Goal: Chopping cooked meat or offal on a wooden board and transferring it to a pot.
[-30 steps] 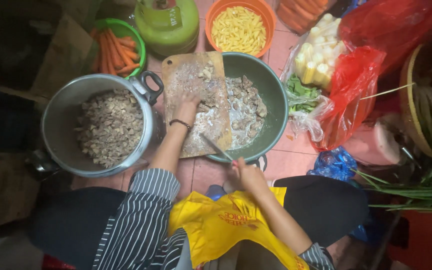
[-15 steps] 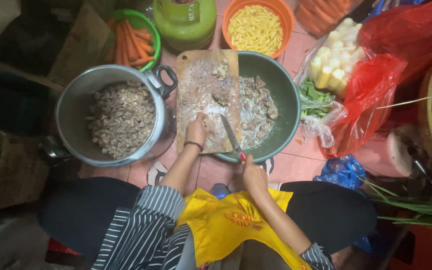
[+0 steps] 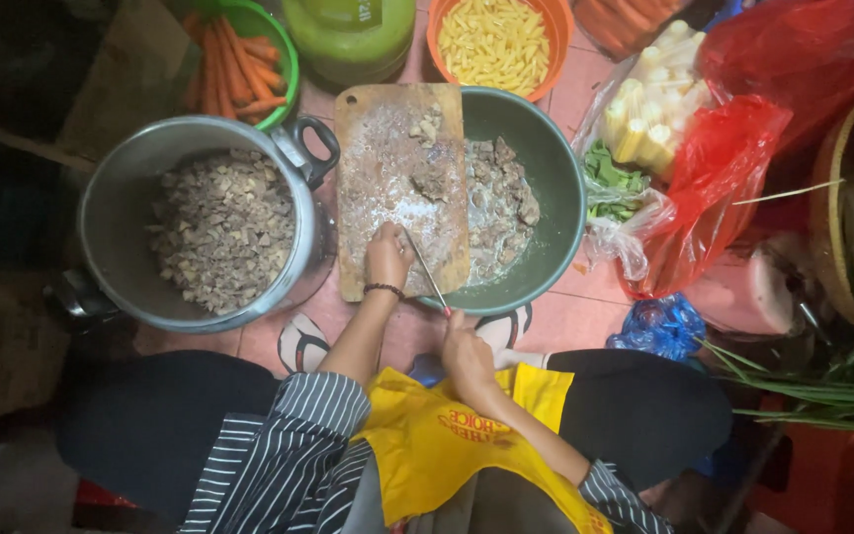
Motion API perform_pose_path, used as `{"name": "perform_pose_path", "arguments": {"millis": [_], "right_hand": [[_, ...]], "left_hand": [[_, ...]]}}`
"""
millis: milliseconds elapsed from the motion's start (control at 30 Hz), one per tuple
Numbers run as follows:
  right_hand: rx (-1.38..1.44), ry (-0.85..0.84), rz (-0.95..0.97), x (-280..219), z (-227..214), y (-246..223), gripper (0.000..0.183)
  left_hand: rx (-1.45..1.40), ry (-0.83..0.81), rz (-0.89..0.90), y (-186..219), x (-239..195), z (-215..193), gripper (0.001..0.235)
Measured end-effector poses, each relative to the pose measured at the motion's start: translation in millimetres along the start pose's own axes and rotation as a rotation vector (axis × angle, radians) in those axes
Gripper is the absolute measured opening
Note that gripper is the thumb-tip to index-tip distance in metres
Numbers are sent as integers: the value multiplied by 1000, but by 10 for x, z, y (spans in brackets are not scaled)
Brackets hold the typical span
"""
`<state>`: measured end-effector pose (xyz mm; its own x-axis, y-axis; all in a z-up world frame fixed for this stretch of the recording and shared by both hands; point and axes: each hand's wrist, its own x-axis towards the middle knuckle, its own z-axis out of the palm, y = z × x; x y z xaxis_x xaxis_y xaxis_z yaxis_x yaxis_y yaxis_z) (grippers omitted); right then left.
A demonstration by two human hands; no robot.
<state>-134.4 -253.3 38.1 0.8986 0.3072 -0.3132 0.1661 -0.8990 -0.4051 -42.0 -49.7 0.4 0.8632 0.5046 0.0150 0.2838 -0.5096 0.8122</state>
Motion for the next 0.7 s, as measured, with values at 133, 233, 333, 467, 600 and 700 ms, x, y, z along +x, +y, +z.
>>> {"name": "perform_pose_path", "arguments": {"millis": [133, 233, 333, 467, 600, 700], "right_hand": [[101, -11, -33, 129, -124, -256, 21], [59, -1, -49, 413, -48, -389, 25], [2, -3, 4, 498, -137, -471, 20], [99, -96, 59, 192, -310, -471, 34], [59, -82, 50, 180, -183, -325, 31], [163, 61, -9, 696, 177, -295, 31]], "left_hand": [[47, -76, -48, -47, 26, 37, 33], [117, -149, -55, -86, 52, 95, 28], [155, -122, -34, -73, 44, 144, 24], [151, -70, -23, -28, 56, 93, 26], [0, -173, -218, 86, 49, 27, 13], [10, -207, -234, 114, 46, 32, 15]]}}
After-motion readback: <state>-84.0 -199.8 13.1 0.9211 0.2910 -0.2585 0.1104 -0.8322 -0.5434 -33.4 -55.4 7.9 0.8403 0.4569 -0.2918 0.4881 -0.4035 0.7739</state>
